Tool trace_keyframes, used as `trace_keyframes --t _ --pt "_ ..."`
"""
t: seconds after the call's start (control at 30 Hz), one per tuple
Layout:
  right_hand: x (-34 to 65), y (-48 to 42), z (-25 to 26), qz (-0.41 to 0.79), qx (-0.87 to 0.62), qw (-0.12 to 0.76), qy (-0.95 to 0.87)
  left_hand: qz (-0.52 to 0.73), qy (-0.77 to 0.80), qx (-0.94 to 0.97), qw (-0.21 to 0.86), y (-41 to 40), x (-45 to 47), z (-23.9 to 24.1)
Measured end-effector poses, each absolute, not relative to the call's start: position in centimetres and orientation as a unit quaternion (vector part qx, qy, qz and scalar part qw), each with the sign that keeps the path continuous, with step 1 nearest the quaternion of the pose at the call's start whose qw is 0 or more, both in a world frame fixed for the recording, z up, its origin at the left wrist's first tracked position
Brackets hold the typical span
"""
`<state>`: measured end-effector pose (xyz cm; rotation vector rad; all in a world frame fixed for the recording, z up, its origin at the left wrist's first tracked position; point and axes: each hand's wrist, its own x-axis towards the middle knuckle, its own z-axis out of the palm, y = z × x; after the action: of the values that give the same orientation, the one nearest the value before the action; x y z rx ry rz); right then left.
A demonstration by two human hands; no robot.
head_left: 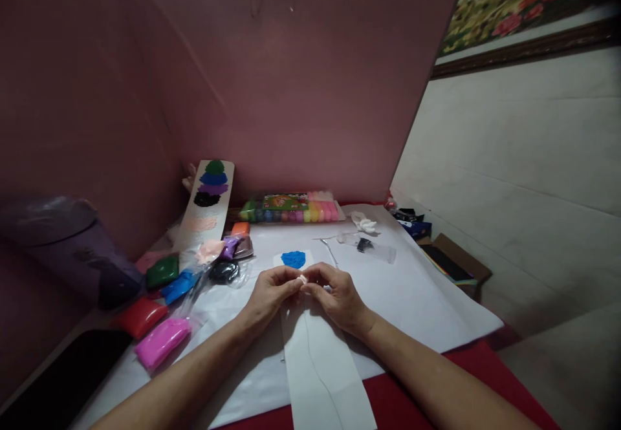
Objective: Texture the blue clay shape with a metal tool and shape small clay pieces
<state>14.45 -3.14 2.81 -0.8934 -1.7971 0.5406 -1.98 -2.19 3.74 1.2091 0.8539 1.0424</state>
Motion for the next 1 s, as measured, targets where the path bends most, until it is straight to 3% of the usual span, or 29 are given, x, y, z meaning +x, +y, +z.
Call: trace_keyframes --t 1.0 --pt "14.52 -3.26 2.6 0.186 -0.366 0.489 -0.77 0.467 0.358 0.515 0.624 -2.02 -2.02 3.39"
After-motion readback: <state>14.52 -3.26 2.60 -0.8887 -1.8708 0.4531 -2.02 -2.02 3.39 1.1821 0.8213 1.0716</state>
